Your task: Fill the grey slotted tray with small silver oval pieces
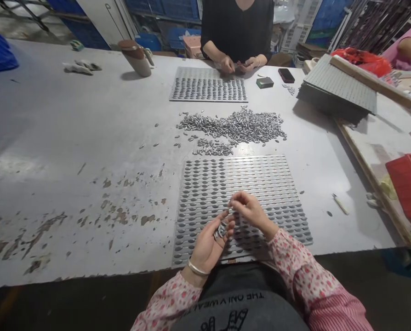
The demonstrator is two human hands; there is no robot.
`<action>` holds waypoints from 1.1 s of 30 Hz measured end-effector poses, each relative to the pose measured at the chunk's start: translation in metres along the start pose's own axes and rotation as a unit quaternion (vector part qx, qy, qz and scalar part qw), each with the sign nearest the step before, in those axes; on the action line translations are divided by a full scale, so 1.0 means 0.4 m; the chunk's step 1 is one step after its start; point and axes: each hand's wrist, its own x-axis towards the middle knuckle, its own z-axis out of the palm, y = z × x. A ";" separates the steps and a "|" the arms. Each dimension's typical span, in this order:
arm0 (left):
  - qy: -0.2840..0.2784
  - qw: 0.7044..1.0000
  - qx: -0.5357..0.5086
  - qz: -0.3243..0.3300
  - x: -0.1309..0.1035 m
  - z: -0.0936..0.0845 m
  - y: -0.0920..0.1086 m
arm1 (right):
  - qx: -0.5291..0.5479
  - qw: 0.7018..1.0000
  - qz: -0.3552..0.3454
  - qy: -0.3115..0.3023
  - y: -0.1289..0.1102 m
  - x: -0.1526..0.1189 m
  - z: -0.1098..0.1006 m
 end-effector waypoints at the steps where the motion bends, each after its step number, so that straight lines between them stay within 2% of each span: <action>1: 0.000 1.000 0.003 -0.008 -0.001 -0.001 0.003 | -0.013 0.999 0.021 0.021 0.014 0.016 -0.008; 3: 0.016 0.999 0.011 -0.026 -0.003 -0.003 0.008 | -0.068 0.996 0.053 0.033 0.041 0.047 -0.022; 6: 0.051 0.997 0.008 -0.050 -0.002 -0.009 0.007 | -0.136 0.988 0.068 0.004 0.065 0.078 -0.030; 10: 0.036 0.998 -0.006 -0.056 -0.002 -0.016 -0.001 | -0.169 0.984 0.047 -0.004 0.068 0.086 -0.018; 15: 0.036 0.998 -0.005 -0.049 -0.003 -0.022 -0.009 | -0.200 0.978 0.053 0.000 0.059 0.081 -0.005; 21: 0.033 0.998 -0.009 -0.058 -0.008 -0.021 -0.011 | -0.313 0.949 -0.006 -0.032 0.052 0.084 -0.013; 24: 0.031 0.998 -0.013 -0.052 -0.008 -0.024 -0.011 | -0.318 0.947 -0.008 -0.045 0.059 0.086 -0.013; 28: 0.029 0.999 -0.007 -0.044 -0.004 -0.028 -0.009 | -0.334 0.942 0.012 -0.027 0.063 0.094 0.000; 31: 0.030 0.999 -0.011 -0.033 0.001 -0.024 -0.002 | -0.323 0.946 0.015 -0.011 0.045 0.093 0.007; 33: 0.030 0.999 -0.016 -0.023 0.005 -0.017 0.005 | -0.284 0.959 -0.002 0.003 0.023 0.082 0.006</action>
